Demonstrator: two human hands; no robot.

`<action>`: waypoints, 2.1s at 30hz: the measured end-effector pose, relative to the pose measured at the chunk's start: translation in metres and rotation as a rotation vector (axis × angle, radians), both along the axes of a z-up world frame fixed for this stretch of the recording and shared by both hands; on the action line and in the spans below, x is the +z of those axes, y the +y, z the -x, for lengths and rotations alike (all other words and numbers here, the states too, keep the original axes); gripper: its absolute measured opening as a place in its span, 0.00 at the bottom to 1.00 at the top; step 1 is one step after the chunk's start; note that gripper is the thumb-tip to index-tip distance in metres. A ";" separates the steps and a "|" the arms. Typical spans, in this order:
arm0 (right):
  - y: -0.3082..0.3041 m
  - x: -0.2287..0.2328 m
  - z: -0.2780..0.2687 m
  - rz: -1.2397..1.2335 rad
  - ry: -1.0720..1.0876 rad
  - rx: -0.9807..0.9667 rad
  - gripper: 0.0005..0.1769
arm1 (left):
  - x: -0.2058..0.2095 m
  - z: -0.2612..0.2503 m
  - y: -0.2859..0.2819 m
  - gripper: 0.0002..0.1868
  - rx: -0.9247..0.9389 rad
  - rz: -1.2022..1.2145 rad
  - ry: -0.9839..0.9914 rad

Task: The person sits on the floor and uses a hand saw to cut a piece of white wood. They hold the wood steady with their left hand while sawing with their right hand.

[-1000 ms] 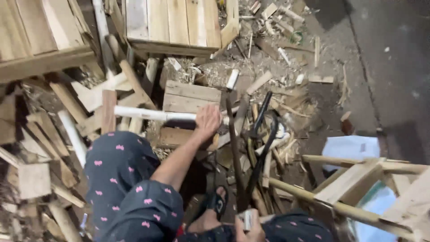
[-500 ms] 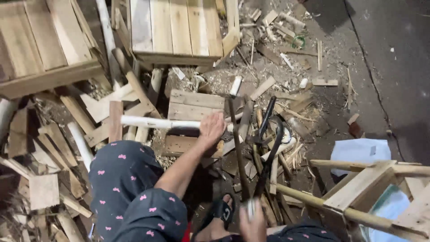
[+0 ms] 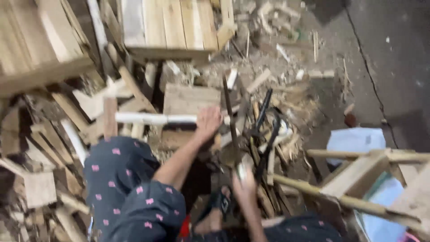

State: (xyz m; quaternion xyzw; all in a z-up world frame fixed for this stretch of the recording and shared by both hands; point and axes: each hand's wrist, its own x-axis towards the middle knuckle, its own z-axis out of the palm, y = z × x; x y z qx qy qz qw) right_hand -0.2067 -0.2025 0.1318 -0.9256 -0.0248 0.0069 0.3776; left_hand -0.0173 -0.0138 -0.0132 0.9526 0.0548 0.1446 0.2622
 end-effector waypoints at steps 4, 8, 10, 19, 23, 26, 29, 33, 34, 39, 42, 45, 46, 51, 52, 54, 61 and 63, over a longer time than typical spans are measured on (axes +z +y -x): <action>0.060 0.047 -0.050 0.333 0.350 -0.199 0.27 | 0.028 -0.005 0.011 0.15 0.138 -0.224 -0.211; 0.028 0.069 0.033 0.219 0.440 -0.319 0.27 | 0.005 -0.015 0.007 0.10 0.205 -0.290 -0.369; 0.005 0.057 0.062 0.259 0.526 -0.377 0.25 | 0.008 -0.005 -0.001 0.11 0.214 -0.286 -0.362; 0.054 0.022 -0.055 0.312 0.271 -0.209 0.29 | -0.006 -0.017 0.005 0.11 0.131 -0.305 -0.401; 0.048 0.005 -0.037 0.292 0.222 -0.221 0.21 | -0.008 -0.009 0.004 0.11 0.224 -0.406 -0.649; 0.047 -0.023 -0.036 0.146 0.182 -0.254 0.20 | 0.027 -0.008 0.020 0.13 0.102 -0.315 -0.485; 0.037 -0.043 -0.018 -0.002 0.135 -0.261 0.19 | 0.043 0.016 0.018 0.14 -0.008 -0.266 -0.393; 0.050 -0.030 -0.009 -0.065 0.078 -0.241 0.16 | 0.059 0.035 0.032 0.20 -0.259 -0.218 -0.226; 0.047 -0.036 -0.010 -0.072 0.078 -0.239 0.16 | 0.065 0.038 0.035 0.20 -0.258 -0.226 -0.226; 0.051 -0.012 -0.009 -0.046 0.204 -0.297 0.16 | 0.061 0.030 0.036 0.32 -0.348 -0.347 0.216; 0.053 -0.003 -0.006 -0.039 0.252 -0.294 0.16 | 0.066 0.033 0.033 0.29 -0.338 -0.359 0.236; 0.056 0.015 -0.003 -0.042 0.289 -0.296 0.15 | 0.045 0.023 0.035 0.30 -0.339 -0.358 0.227; 0.055 0.021 -0.003 -0.049 0.286 -0.306 0.15 | 0.048 0.025 0.032 0.30 -0.348 -0.366 0.223; 0.055 0.040 -0.008 -0.064 0.361 -0.266 0.15 | 0.051 0.027 0.034 0.29 -0.354 -0.424 0.165; 0.055 0.044 -0.007 -0.065 0.363 -0.267 0.15 | 0.053 0.030 0.034 0.29 -0.355 -0.426 0.167; 0.056 0.054 -0.009 -0.089 0.345 -0.266 0.14 | 0.061 0.032 0.036 0.30 -0.349 -0.451 0.125; 0.064 0.042 -0.020 -0.098 0.328 -0.233 0.15 | 0.105 0.051 0.035 0.14 -0.283 -0.474 -0.009; 0.069 0.053 -0.019 -0.163 0.331 -0.264 0.13 | 0.103 0.048 0.029 0.14 -0.205 -0.272 0.061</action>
